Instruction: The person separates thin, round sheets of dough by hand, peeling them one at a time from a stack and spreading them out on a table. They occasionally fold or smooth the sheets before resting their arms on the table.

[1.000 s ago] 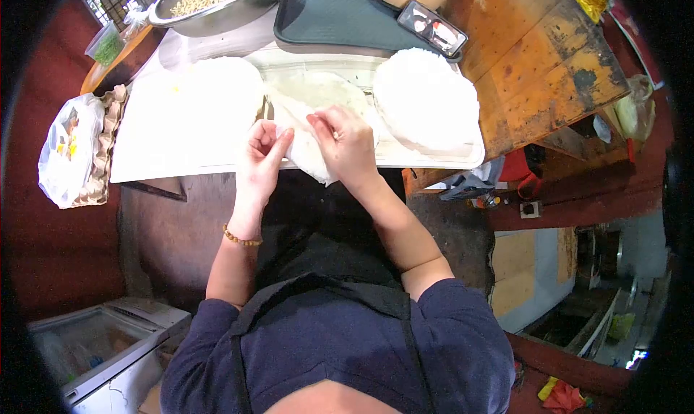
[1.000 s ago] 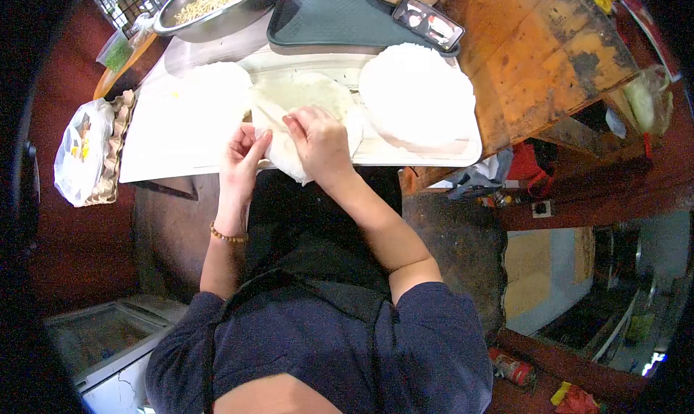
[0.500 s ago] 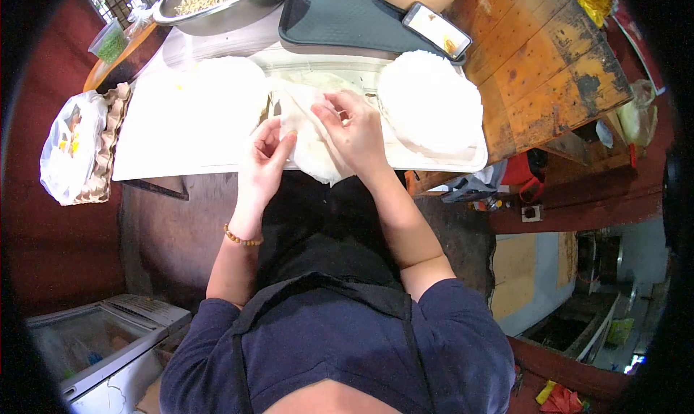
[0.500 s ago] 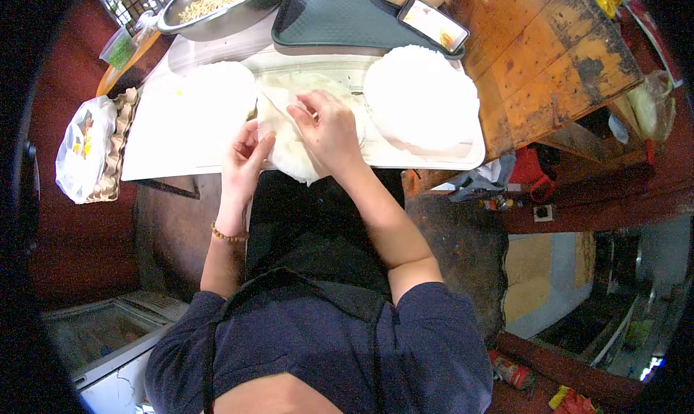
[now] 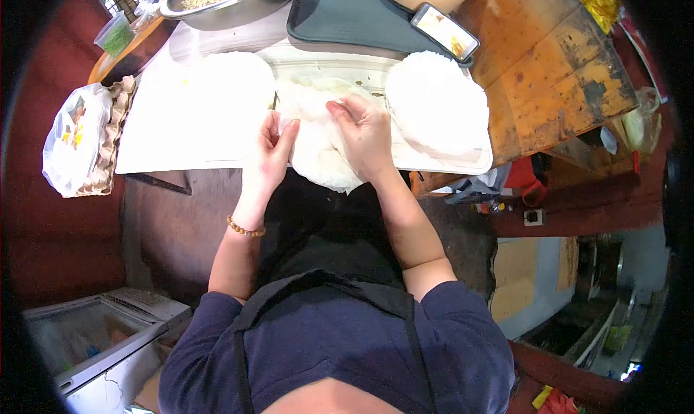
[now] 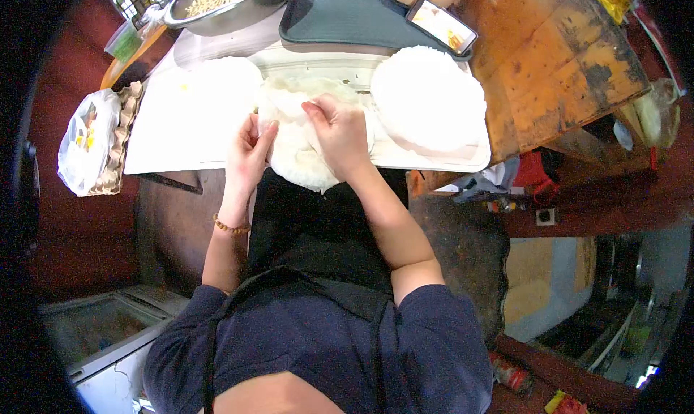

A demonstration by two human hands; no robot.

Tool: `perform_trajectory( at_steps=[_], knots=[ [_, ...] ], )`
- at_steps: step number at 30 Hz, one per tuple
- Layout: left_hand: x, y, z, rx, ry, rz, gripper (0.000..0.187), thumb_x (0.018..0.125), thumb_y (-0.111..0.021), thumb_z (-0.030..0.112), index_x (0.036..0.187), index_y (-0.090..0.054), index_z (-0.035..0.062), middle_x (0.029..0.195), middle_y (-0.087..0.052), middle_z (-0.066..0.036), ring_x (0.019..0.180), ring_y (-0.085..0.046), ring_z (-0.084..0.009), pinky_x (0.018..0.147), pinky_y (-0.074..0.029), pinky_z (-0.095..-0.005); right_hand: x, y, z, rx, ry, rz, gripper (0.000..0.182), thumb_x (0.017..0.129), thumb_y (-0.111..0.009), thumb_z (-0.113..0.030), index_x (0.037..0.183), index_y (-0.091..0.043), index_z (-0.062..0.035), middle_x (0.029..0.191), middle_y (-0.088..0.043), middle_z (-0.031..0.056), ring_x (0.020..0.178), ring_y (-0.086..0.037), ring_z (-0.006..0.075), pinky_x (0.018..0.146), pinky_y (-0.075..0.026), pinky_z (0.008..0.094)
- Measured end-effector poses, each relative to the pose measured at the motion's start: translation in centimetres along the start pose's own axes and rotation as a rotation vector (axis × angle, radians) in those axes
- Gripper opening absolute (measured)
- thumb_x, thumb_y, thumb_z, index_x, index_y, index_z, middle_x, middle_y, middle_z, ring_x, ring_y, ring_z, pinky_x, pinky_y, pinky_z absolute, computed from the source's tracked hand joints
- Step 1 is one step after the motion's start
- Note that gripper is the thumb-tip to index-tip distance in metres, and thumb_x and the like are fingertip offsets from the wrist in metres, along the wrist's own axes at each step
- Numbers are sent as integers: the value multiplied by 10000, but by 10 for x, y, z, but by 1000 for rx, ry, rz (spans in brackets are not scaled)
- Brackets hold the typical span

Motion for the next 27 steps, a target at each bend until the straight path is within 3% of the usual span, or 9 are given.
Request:
perform_trajectory(
  at_steps=[7, 10, 14, 16, 17, 20, 21, 22, 27],
  knots=[
    [-2, 19, -9, -22, 72, 87, 87, 921, -586, 126, 871, -558, 60, 634, -448, 81, 519, -374, 2, 441, -285, -179, 12, 34, 17, -1, 21, 229, 127, 870, -590, -98, 897, -646, 13, 724, -639, 135, 631, -592, 176, 603, -459, 301],
    [-4, 27, -3, -3, 120, 132, 91, 919, -590, 135, 900, -562, 50, 598, -424, 86, 517, -373, -5, 455, -306, -180, 16, 36, 22, -101, -70, 134, 147, 843, -586, -59, 971, -645, -18, 835, -664, 123, 760, -641, 187, 675, -494, 293],
    [-4, 21, -3, 262, 39, 0, 129, 938, -559, 123, 984, -604, 11, 666, -511, 62, 572, -414, 5, 514, -326, -163, 20, 23, 16, -86, 20, -3, 242, 818, -652, -115, 1036, -630, -15, 865, -671, 99, 748, -622, 138, 658, -486, 283],
    [-7, 17, 3, 334, 32, -6, 135, 937, -567, 130, 975, -612, 9, 652, -493, 68, 570, -398, 1, 514, -312, -171, 19, 9, -12, -263, 255, -110, 333, 795, -679, -139, 1103, -604, -36, 983, -663, 158, 845, -655, 236, 709, -506, 323],
    [-8, 10, 13, 431, -33, -63, 145, 938, -565, 132, 991, -613, 6, 652, -492, 66, 578, -398, -3, 520, -320, -180, 19, 5, -23, -262, 312, -100, 246, 806, -671, -160, 1014, -628, -35, 907, -650, 180, 802, -637, 315, 686, -495, 358],
    [-8, -5, 27, 514, -51, -112, 168, 939, -565, 150, 997, -611, -1, 656, -478, 47, 595, -388, -26, 532, -334, -200, 20, -19, -20, -315, 280, -246, 165, 831, -650, -178, 913, -635, -36, 791, -629, 168, 732, -619, 327, 636, -475, 380],
    [-5, -2, 29, 415, -107, -1, 169, 939, -565, 155, 989, -609, -1, 665, -488, 38, 603, -396, -32, 539, -342, -202, 14, -20, -32, -267, 345, -194, 160, 849, -633, -188, 830, -628, -28, 718, -601, 160, 676, -595, 344, 603, -454, 397],
    [-5, 5, 33, 315, -161, 111, 171, 939, -564, 160, 981, -607, 0, 674, -498, 29, 610, -404, -39, 546, -351, -204, 10, -22, -34, -263, 345, -200, 160, 849, -633, -188, 830, -628, -28, 718, -601, 160, 676, -595, 344, 603, -454, 397],
    [5, 13, 22, 536, -23, 88, 155, 916, -587, 164, 906, -563, 12, 635, -506, -49, 598, -471, -92, 548, -401, -252, 9, -16, -27, -304, 336, -153, 153, 853, -647, -187, 852, -655, -34, 701, -603, 160, 616, -598, 308, 563, -449, 357]
  ],
)
Point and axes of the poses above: each hand's wrist, its own x-axis towards the middle knuckle, its own y-axis out of the back of the hand, z = x × y, the point moved 9 cm from there along x, towards the middle knuckle
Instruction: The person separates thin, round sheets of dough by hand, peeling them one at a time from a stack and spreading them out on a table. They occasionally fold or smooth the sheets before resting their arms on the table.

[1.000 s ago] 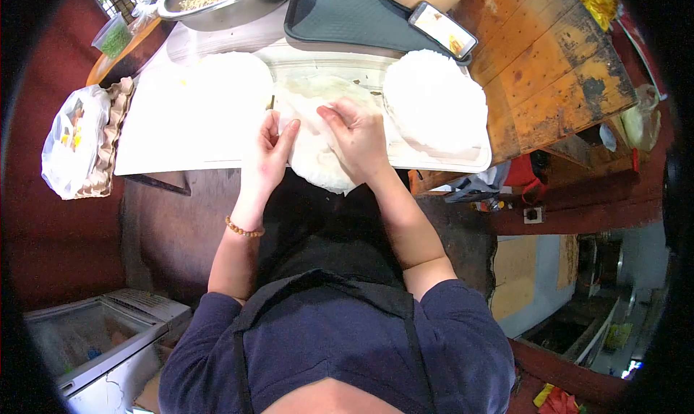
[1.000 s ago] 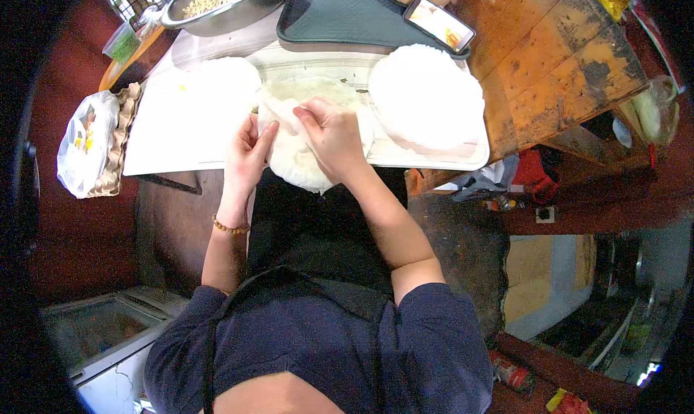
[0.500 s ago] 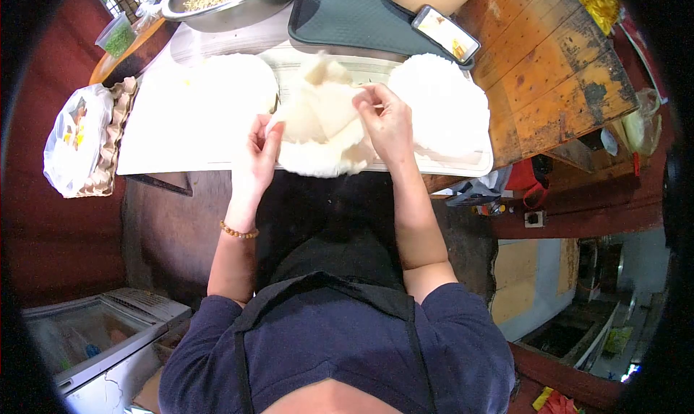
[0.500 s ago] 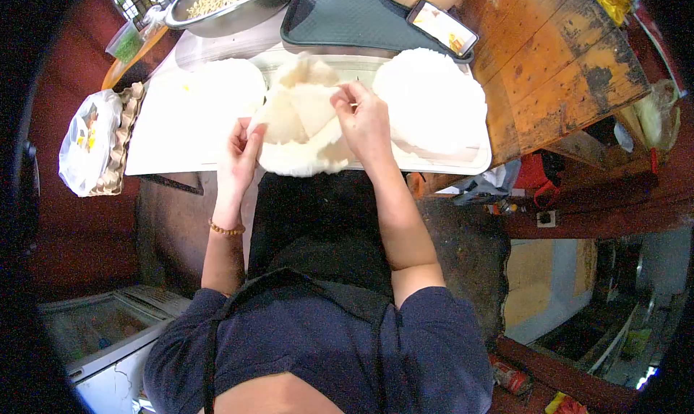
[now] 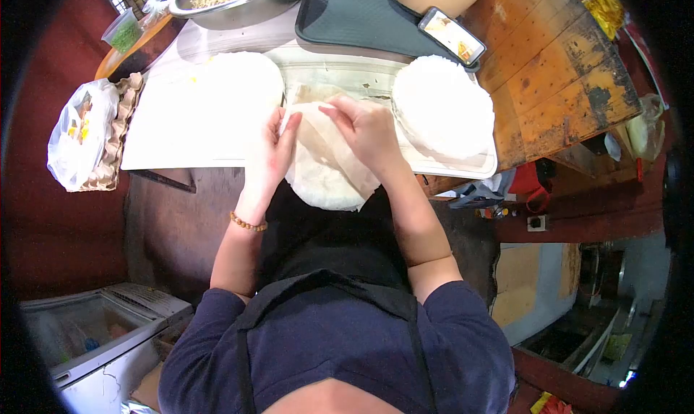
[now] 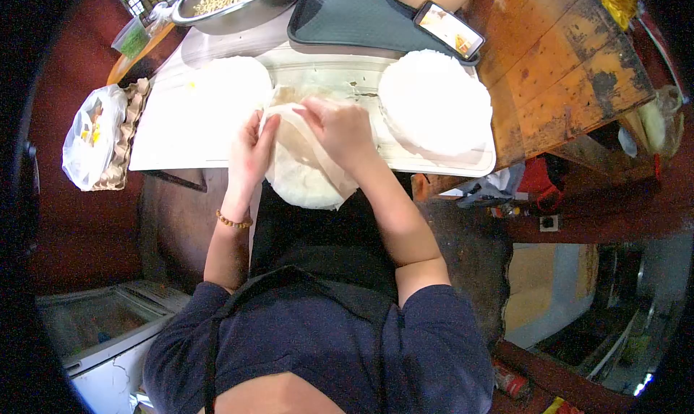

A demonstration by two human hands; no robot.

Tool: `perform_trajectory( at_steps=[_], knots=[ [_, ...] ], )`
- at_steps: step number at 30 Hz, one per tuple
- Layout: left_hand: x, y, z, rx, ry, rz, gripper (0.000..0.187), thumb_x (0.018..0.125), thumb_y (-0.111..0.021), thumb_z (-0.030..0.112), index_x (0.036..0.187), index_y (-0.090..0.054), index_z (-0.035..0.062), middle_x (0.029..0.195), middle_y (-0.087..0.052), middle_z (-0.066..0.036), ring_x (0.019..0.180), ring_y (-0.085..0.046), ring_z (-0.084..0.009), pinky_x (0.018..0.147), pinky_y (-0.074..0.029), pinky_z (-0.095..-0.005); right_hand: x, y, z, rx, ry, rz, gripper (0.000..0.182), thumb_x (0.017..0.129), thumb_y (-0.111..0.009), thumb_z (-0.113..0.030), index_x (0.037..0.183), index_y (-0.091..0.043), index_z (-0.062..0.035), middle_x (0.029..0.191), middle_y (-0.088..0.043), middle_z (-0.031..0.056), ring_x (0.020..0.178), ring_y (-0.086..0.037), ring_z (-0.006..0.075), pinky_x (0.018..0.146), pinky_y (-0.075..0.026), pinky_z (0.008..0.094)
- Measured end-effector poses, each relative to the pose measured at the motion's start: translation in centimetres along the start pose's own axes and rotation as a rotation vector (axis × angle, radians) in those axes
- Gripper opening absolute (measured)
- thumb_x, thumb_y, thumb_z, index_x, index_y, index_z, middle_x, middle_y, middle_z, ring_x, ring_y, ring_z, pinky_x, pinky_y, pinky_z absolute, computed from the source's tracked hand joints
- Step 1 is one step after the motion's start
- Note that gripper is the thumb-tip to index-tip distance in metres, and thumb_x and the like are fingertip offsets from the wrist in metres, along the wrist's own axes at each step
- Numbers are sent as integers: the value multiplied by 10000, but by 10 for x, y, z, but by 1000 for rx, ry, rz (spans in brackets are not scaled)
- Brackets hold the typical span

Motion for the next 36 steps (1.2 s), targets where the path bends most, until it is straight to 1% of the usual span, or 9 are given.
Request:
perform_trajectory(
  at_steps=[9, 11, 18, 21, 23, 26, 30, 32, 36],
  knots=[
    [2, 6, -7, -122, -41, 48, 93, 892, -527, 92, 888, -588, 23, 612, -520, -60, 567, -466, -89, 535, -395, -274, -7, 33, 34, 78, -226, 216, 148, 879, -639, -165, 873, -657, -19, 561, -515, 94, 481, -437, 118, 490, -380, 270],
    [3, 5, -16, -127, -18, 40, 96, 892, -525, 92, 900, -592, 24, 603, -521, -56, 554, -461, -90, 527, -390, -276, -10, 37, 37, 24, -324, 204, 174, 881, -622, -232, 861, -651, -61, 645, -608, 149, 587, -604, 313, 541, -445, 371],
    [2, 9, -10, -161, 21, 68, 127, 903, -558, 132, 920, -625, 26, 593, -526, -47, 526, -442, -85, 498, -367, -282, -15, 38, 43, -14, -338, 215, 160, 877, -625, -218, 863, -648, -61, 657, -608, 157, 608, -617, 305, 563, -454, 379],
    [-2, 7, 7, -135, -15, 51, 164, 920, -567, 169, 953, -641, 26, 592, -530, -52, 542, -458, -75, 511, -381, -270, -4, 32, 23, 37, -147, 229, 170, 872, -628, -246, 858, -654, -79, 658, -610, 155, 628, -628, 304, 574, -466, 390],
    [-3, 7, 12, -119, -82, 60, 188, 931, -566, 190, 969, -646, 24, 592, -533, -55, 555, -467, -67, 521, -390, -262, 5, 25, 9, 61, 16, 212, 136, 852, -662, -191, 876, -661, -57, 586, -568, 124, 528, -594, 199, 500, -416, 344],
    [-2, 14, 3, -200, -29, 94, 259, 955, -541, 231, 941, -649, -4, 612, -565, -29, 607, -487, -53, 563, -412, -253, 11, 14, 11, -107, -25, 45, 159, 860, -660, -216, 856, -655, -57, 573, -546, 133, 481, -530, 204, 494, -408, 330],
    [-1, 40, 7, -296, 5, 168, 330, 978, -508, 255, 839, -641, -12, 616, -511, 63, 593, -407, -24, 534, -344, -225, 9, 28, 20, -37, -122, 99, 199, 878, -648, -229, 823, -639, -37, 536, -487, 115, 458, -438, 148, 483, -383, 300],
    [1, 39, 2, -324, 45, 151, 341, 978, -509, 258, 781, -625, 5, 626, -444, 98, 578, -328, -5, 507, -261, -208, 9, 38, 27, 20, -144, 170, 253, 884, -620, -288, 759, -598, -70, 549, -532, 168, 517, -555, 350, 494, -418, 396],
    [6, 43, 0, -352, 42, 191, 352, 978, -509, 263, 784, -631, -4, 645, -493, 79, 598, -371, -10, 525, -308, -205, 1, 56, 32, -33, -204, 210, 243, 884, -625, -254, 762, -597, -46, 566, -524, 179, 510, -548, 336, 490, -404, 379]
  ],
)
Point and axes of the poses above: each hand's wrist, its own x-axis towards the middle knuckle, its own y-axis out of the back of the hand, z = x × y, the point moved 9 cm from there along x, towards the middle knuckle
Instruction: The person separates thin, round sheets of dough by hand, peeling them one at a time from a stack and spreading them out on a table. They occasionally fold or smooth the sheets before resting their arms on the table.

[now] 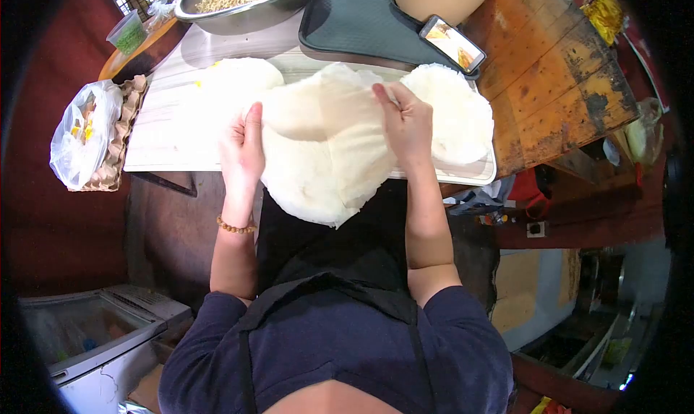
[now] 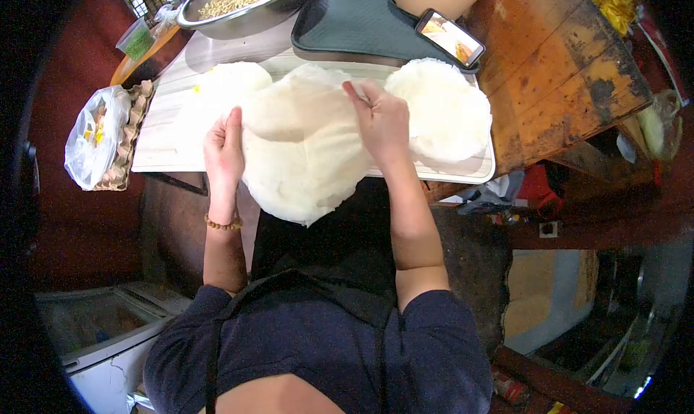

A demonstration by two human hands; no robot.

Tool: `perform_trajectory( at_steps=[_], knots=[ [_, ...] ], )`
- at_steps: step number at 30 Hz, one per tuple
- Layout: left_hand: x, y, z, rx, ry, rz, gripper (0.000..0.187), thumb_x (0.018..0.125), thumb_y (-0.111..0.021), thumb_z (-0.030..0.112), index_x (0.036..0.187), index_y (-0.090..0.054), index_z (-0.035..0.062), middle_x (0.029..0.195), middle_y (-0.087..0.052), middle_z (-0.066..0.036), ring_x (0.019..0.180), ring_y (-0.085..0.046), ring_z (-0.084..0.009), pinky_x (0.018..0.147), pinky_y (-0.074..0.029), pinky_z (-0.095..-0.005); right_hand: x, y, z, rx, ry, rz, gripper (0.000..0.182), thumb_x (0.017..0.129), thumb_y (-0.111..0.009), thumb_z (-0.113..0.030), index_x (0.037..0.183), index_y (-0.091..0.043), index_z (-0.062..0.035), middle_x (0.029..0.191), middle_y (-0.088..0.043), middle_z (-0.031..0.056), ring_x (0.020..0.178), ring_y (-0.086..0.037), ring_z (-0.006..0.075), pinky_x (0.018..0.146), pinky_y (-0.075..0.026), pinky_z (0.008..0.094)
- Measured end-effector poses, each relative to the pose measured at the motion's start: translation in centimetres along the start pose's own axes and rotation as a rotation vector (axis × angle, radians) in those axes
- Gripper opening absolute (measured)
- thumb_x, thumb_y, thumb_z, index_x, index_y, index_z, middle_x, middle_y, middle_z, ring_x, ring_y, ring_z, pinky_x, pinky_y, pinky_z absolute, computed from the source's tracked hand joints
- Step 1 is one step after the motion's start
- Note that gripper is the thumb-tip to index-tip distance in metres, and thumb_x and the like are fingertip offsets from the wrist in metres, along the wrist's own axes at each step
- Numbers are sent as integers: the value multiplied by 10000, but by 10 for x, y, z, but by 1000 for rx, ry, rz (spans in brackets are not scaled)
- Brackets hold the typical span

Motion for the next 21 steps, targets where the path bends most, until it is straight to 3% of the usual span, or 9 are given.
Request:
perform_trajectory(
  at_steps=[3, 5, 8, 11, 14, 21],
  knots=[
    [4, 11, 2, 3, -32, 91, 365, 978, -510, 264, 786, -630, -23, 662, -539, 51, 620, -410, -18, 554, -357, -207, -2, 16, 3, 106, -72, 110, 239, 892, -622, -222, 765, -589, -22, 569, -509, 185, 473, -505, 302, 482, -387, 358],
    [6, 16, 6, 39, -56, 112, 364, 978, -509, 263, 803, -633, -32, 680, -576, 27, 642, -441, -26, 587, -393, -210, -6, 18, 20, 128, -189, 163, 255, 905, -611, -204, 753, -567, -4, 561, -469, 182, 463, -406, 243, 478, -362, 335],
    [15, 25, -2, 45, -43, 145, 366, 973, -515, 260, 777, -620, -30, 624, -528, 35, 611, -413, -28, 552, -369, -225, -10, 23, 23, 136, -195, 240, 279, 914, -603, -202, 736, -542, 4, 548, -422, 169, 494, -326, 205, 477, -345, 317],
    [26, 32, -8, 198, -48, 129, 381, 966, -524, 258, 712, -583, -20, 571, -453, 44, 576, -368, -32, 512, -328, -239, -12, 31, 33, 77, -232, 294, 302, 917, -600, -201, 717, -516, 9, 552, -393, 162, 519, -302, 171, 483, -339, 311],
    [30, 35, -8, 159, -56, 179, 408, 961, -530, 257, 650, -515, -6, 551, -385, 48, 557, -322, -38, 490, -289, -252, -12, 48, 31, 66, -214, 373, 328, 919, -599, -204, 696, -492, 10, 545, -366, 135, 525, -295, 138, 486, -331, 302],
    [31, 38, -4, 144, -50, 188, 414, 962, -529, 256, 635, -479, 8, 554, -375, 49, 555, -313, -40, 486, -282, -248, -12, 70, 36, 140, -268, 369, 349, 919, -607, -192, 668, -479, 13, 541, -345, 34, 546, -301, 91, 486, -303, 271]
  ],
)
Point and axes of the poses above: each hand's wrist, its own x-axis towards the middle knuckle, its own y-axis out of the back of the hand, z = x × y, the point moved 9 cm from there along x, towards the middle knuckle
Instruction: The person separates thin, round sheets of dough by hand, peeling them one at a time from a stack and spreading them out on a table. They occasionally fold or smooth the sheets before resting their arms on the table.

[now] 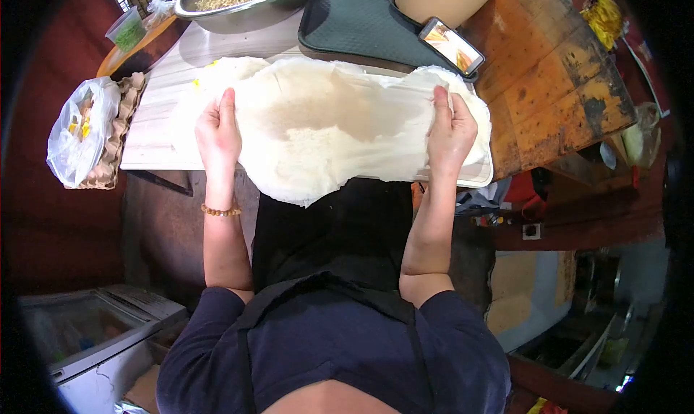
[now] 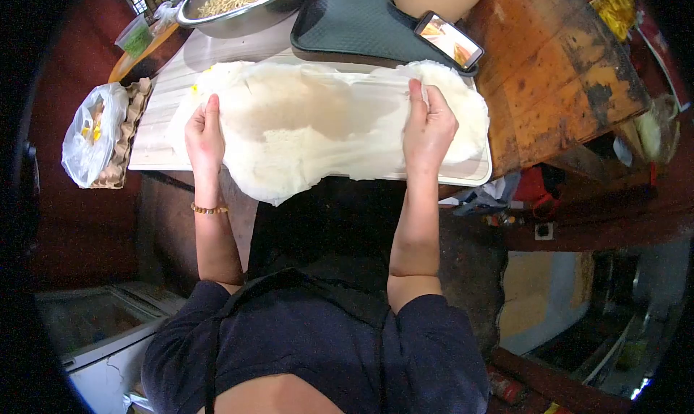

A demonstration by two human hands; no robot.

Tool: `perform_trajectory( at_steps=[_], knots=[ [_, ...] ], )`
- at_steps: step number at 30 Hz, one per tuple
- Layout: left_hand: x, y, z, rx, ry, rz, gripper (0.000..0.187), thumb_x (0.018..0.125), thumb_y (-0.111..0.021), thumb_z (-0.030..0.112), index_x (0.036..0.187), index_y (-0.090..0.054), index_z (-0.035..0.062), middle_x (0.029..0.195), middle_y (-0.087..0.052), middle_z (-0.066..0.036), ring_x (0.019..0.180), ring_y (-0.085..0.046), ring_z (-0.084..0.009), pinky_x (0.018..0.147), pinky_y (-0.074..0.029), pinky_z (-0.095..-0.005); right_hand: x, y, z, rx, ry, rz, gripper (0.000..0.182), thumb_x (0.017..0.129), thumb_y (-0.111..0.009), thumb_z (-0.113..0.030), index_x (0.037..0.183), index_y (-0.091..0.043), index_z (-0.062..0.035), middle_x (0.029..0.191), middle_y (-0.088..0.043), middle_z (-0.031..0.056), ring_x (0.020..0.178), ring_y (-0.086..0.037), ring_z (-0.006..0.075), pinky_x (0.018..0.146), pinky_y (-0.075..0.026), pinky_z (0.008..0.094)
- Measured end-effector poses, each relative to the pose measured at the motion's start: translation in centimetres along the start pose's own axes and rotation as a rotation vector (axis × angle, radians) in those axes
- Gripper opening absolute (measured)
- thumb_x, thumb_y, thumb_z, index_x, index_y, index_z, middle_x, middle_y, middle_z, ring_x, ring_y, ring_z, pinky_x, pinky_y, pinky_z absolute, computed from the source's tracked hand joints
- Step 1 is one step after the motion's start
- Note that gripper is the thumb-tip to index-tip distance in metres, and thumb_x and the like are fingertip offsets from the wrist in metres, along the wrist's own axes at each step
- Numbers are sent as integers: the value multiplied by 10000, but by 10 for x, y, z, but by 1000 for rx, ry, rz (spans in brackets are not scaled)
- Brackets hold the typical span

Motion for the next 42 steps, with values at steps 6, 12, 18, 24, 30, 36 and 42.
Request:
perform_trajectory(
  at_steps=[6, 12, 18, 24, 30, 36, 42],
  knots=[
    [7, 9, -8, 32, -28, 24, 421, 959, -530, 269, 643, -514, -9, 541, -386, 40, 546, -326, -44, 486, -289, -259, 8, 23, -6, -33, 43, 91, 319, 920, -611, -199, 701, -535, 20, 540, -366, 14, 550, -317, 78, 488, -298, 266],
    [14, 25, -8, 122, -7, 62, 420, 953, -533, 283, 685, -561, -39, 545, -440, -1, 549, -374, -61, 499, -334, -273, 18, 31, 18, -38, -75, 82, 325, 926, -601, -212, 711, -550, 26, 518, -399, 18, 507, -349, 90, 480, -313, 284],
    [20, 40, -27, 332, 47, 88, 425, 955, -506, 317, 781, -612, -56, 585, -547, -143, 546, -499, -163, 557, -422, -333, 39, 34, 49, -176, -70, 33, 298, 905, -608, -224, 773, -600, 42, 538, -455, 87, 514, -432, 127, 505, -357, 308],
    [37, 29, -27, 691, -152, 20, 468, 953, -456, 384, 968, -666, -34, 859, -630, -286, 862, -610, -438, 761, -473, -465, 68, 19, 44, -261, 16, -150, 312, 876, -618, -261, 796, -618, 41, 573, -526, 126, 522, -474, 168, 539, -394, 317],
    [65, 42, -67, 830, -59, -53, 469, 939, -459, 388, 936, -659, -36, 891, -629, -286, 896, -603, -432, 781, -465, -476, 92, 34, 60, -271, -72, -165, 317, 881, -599, -276, 778, -641, 21, 610, -579, 95, 573, -518, 139, 574, -421, 318],
    [50, -1, -38, 679, -42, -270, 429, 886, -557, 386, 895, -643, -34, 793, -625, -271, 782, -615, -409, 701, -464, -443, 89, 0, 40, 54, -151, -311, 312, 908, -574, -271, 799, -668, 6, 622, -587, 12, 557, -483, 89, 540, -391, 260],
    [37, -29, -28, 610, -109, -389, 359, 839, -630, 315, 829, -590, -42, 616, -578, -200, 563, -582, -339, 569, -434, -417, 119, 59, 79, 411, -291, -101, 294, 933, -575, -250, 973, -656, 30, 884, -670, 70, 726, -604, 113, 645, -488, 250]
  ],
)
Point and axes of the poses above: each hand's wrist, its own x-axis towards the middle knuckle, its own y-axis out of the back of the hand, z = x × y, the point moved 9 cm from there along x, towards the middle knuckle
